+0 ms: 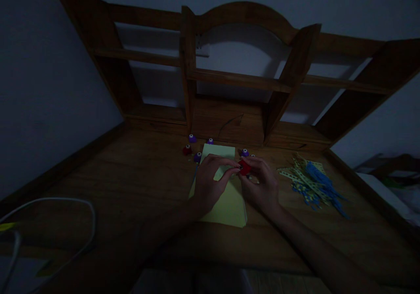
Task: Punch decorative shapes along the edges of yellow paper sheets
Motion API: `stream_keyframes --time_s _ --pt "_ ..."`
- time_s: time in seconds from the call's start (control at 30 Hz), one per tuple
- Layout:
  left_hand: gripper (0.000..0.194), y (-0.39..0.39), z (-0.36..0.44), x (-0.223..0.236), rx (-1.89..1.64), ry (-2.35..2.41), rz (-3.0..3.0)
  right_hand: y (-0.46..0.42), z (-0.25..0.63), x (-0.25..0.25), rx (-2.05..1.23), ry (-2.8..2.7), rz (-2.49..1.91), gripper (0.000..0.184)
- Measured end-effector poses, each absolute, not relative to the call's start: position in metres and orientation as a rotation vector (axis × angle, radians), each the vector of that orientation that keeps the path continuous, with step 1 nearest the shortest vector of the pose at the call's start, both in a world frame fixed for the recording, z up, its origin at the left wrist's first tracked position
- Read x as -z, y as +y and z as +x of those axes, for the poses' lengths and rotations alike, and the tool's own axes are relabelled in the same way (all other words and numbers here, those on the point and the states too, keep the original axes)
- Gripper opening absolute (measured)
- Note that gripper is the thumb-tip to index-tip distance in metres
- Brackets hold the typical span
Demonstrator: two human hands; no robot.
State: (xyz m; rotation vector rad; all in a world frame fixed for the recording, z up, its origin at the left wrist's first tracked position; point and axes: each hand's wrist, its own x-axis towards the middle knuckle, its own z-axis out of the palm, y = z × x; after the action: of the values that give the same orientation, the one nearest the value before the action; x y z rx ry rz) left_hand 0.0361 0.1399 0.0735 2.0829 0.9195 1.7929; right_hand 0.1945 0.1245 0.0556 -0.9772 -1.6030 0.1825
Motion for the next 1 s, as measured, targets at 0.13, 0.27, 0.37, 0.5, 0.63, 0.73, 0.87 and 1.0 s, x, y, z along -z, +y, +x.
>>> stream_keyframes --time_s 0.13,0.27,0.37,0.5,0.63,0.73,0.87,1.0 --pt "0.010 0.135 0.038 -0.074 -1.822 0.900 2.052 0.122 0.195 -0.057 0.006 -1.663 -0.962 0.032" --pt "0.013 0.131 0.038 -0.075 -1.841 0.910 2.021 0.121 0.196 -0.055 0.136 -1.674 -0.936 0.036" --pt "0.012 0.127 0.039 -0.077 -1.865 0.925 1.990 0.119 0.195 -0.055 0.205 -1.669 -0.904 0.039" --pt "0.012 0.125 0.038 -0.082 -1.888 0.913 1.989 0.115 0.193 -0.058 0.272 -1.680 -0.871 0.041" --pt "0.015 0.128 0.033 -0.089 -1.944 0.926 2.032 0.112 0.192 -0.061 0.303 -1.671 -0.888 0.040" --pt "0.013 0.132 0.029 -0.089 -1.942 0.948 2.061 0.112 0.194 -0.064 0.328 -1.642 -0.915 0.039" --pt "0.009 0.133 0.029 -0.085 -1.911 0.901 2.107 0.113 0.198 -0.067 0.398 -1.651 -0.905 0.044" --pt "0.009 0.128 0.032 -0.083 -1.890 0.902 2.123 0.110 0.200 -0.071 0.440 -1.708 -0.892 0.047"
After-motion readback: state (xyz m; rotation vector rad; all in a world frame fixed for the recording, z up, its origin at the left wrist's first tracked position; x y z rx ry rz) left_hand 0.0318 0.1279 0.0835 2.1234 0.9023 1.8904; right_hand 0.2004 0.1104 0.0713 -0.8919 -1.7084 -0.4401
